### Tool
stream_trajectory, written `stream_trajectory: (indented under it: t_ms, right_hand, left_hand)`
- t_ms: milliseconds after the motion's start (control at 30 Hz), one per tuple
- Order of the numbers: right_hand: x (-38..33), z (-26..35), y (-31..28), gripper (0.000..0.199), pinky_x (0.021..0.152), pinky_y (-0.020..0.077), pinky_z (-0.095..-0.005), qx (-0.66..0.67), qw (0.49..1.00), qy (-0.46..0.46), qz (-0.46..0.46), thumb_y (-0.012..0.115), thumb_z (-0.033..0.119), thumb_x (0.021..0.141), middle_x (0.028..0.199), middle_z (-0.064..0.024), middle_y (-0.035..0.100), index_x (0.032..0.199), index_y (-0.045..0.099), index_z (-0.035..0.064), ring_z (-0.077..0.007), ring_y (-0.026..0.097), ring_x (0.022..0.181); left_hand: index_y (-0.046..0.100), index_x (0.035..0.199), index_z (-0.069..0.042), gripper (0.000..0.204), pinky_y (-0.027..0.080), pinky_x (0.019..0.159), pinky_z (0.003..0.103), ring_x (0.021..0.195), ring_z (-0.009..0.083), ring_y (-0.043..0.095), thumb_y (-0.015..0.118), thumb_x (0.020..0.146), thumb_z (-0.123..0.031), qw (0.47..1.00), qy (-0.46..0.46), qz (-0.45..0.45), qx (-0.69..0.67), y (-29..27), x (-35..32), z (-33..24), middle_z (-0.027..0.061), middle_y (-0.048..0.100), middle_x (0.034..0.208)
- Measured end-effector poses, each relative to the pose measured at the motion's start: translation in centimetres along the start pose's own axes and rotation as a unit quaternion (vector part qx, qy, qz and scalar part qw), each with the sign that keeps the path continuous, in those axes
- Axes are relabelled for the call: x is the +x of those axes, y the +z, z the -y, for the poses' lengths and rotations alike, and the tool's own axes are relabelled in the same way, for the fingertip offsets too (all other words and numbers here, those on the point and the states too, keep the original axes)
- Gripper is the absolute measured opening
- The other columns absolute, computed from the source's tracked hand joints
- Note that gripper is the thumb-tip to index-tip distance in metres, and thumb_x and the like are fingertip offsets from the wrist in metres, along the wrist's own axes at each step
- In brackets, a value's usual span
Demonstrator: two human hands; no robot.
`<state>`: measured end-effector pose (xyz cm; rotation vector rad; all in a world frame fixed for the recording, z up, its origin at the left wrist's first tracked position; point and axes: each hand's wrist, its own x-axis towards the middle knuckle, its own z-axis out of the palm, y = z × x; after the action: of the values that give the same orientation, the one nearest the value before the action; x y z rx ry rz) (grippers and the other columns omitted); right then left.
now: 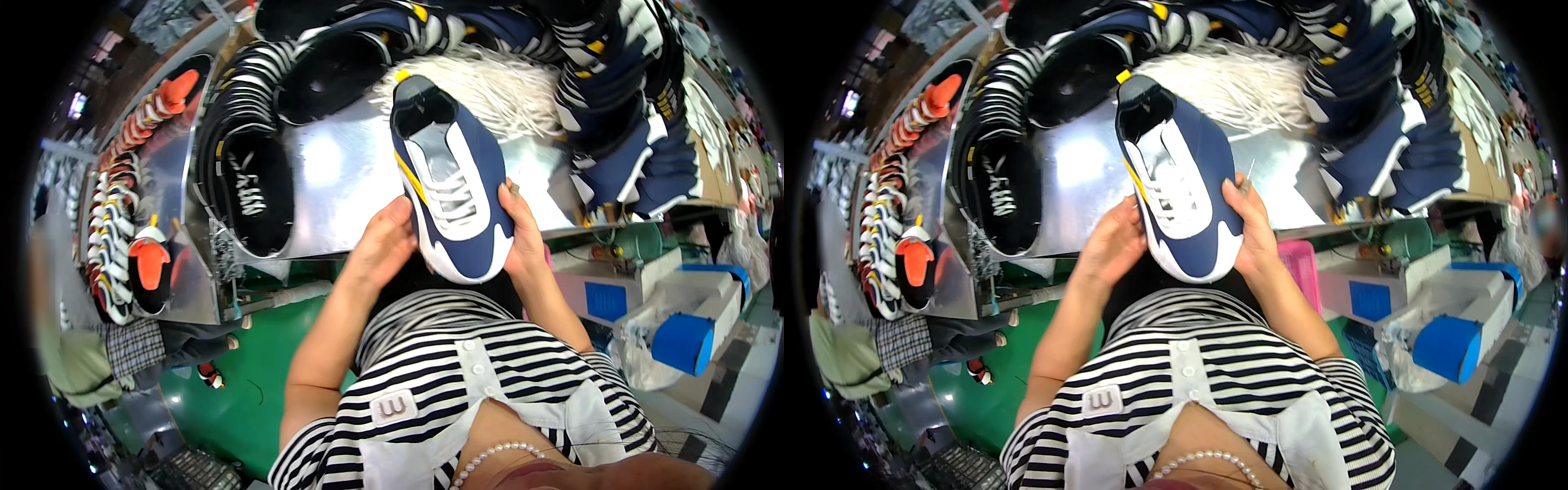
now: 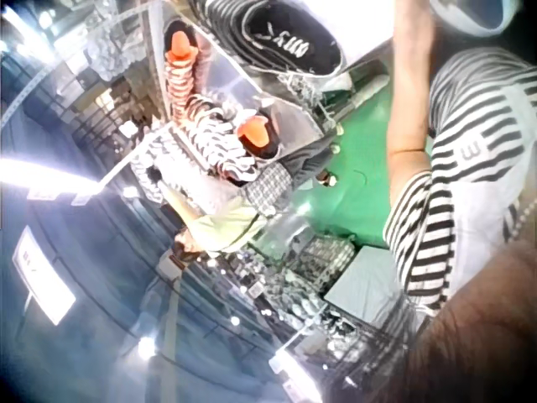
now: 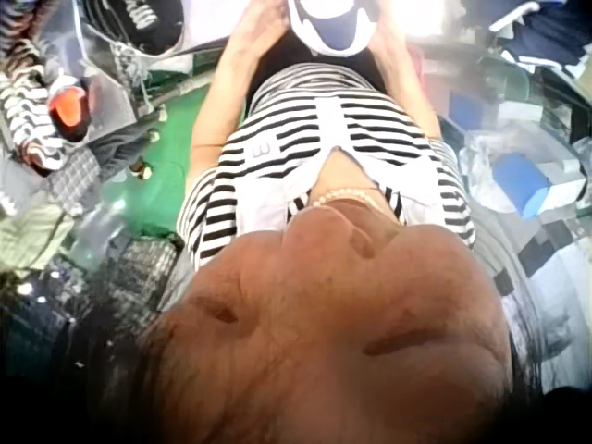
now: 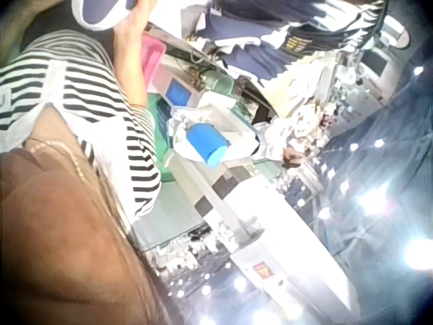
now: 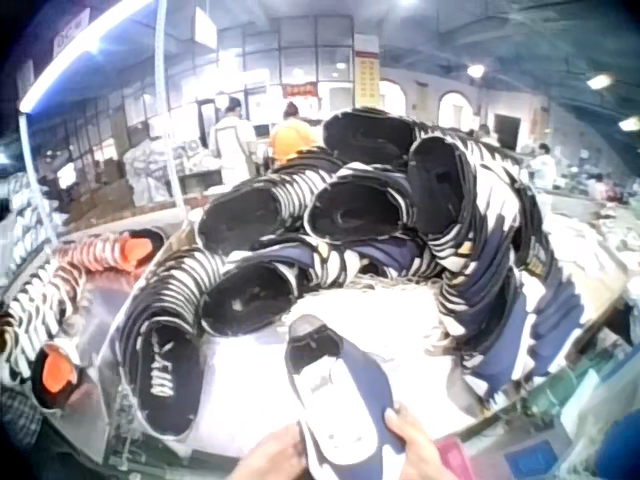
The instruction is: The person laces a blue and white sneaker with white shoelaces on a metal table. They thread the laces through the eyelets, pull them tight, and tie a knot. The person then places the finished shoe on a stack of similar shoes.
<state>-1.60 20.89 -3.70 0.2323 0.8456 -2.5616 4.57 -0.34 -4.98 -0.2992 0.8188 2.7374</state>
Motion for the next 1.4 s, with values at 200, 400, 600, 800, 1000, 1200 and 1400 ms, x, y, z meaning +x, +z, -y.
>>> stream_trajectory:
  t_ms: [200,400,600,800,1000,1200,1400]
  right_hand:
    - [5.8,0.4,-4.1,0.013,0.065,0.0478,-0.0311,-0.563,0.797,-0.216,0.03,0.06,0.015,0.096,0.087,-0.0058,0.063,0.103,0.058,0.0043,-0.0174,0.059,0.071]
    - [7.6,3.1,-3.9,0.024,0.082,0.0438,-0.041,-0.816,0.459,-0.348,0.044,0.068,0.008,0.081,0.1,-0.0126,0.06,0.103,0.06,0.0039,-0.0335,0.056,0.097]
    - [7.8,2.7,-0.1,0.032,0.087,0.0437,-0.0424,-0.802,0.453,-0.366,0.133,0.072,0.012,0.08,0.112,-0.0122,0.057,0.109,0.061,0.0049,-0.033,0.054,0.106]
    - [10.2,5.3,4.6,0.028,0.076,0.0507,-0.0344,-0.753,0.557,-0.277,0.212,0.07,0.005,0.083,0.106,-0.0118,0.059,0.109,0.06,0.0036,-0.0268,0.061,0.094]
    - [18.7,2.1,21.5,0.023,0.075,0.0517,-0.0303,-0.681,0.523,-0.347,0.377,0.067,0.003,0.086,0.106,-0.0106,0.058,0.108,0.059,0.001,-0.0224,0.062,0.091]
    - [32.2,-8.4,39.4,0.042,0.086,0.0506,-0.0354,-0.69,0.456,-0.35,0.439,0.071,0.029,0.086,0.108,-0.0146,0.059,0.113,0.058,-0.0004,-0.0274,0.062,0.093]
    - [45.4,-15.5,43.2,0.076,0.102,0.0412,-0.037,-0.872,0.398,-0.135,0.252,0.059,0.06,0.09,0.127,-0.0171,0.057,0.131,0.05,-0.0032,-0.0266,0.054,0.12]
  left_hand:
    - [0.056,0.12,0.004,0.035,0.052,0.08,0.031,0.092,0.022,0.065,0.066,0.087,-0.005,0.887,0.274,-0.139,0.346,8.6,-6.1,-6.3,0.0104,0.063,0.108]
    - [0.057,0.123,0.003,0.045,0.053,0.069,0.041,0.082,0.0358,0.065,0.06,0.078,0.001,0.372,0.211,-0.351,0.833,2.7,-8.4,-8.8,0.0166,0.057,0.105]
    - [0.06,0.117,0.0,0.04,0.055,0.062,0.044,0.074,0.0362,0.066,0.061,0.077,-0.005,0.258,0.198,-0.506,0.799,-7.2,2.2,-14.9,0.0155,0.058,0.108]
    - [0.029,0.144,0.008,0.081,0.045,0.095,0.045,0.113,0.0425,0.053,0.07,0.08,-0.017,0.413,0.287,-0.466,0.728,-7.4,2.5,-12.4,0.0284,0.048,0.126]
    - [0.015,0.15,0.003,0.078,0.03,0.113,0.04,0.137,0.0309,0.035,0.065,0.092,-0.01,0.715,0.507,-0.372,0.306,-4.9,4.4,-11.5,0.0209,0.029,0.152]
    - [0.012,0.15,0.004,0.078,0.021,0.118,0.046,0.144,0.034,0.025,0.062,0.091,-0.002,0.718,0.555,-0.35,0.231,-4.7,5.4,-11.4,0.0236,0.019,0.156]
    - [0.021,0.145,0.007,0.069,0.019,0.119,0.046,0.14,0.0314,0.027,0.062,0.092,-0.005,0.709,0.503,-0.405,0.283,-6.9,1.8,-12.5,0.0228,0.027,0.15]
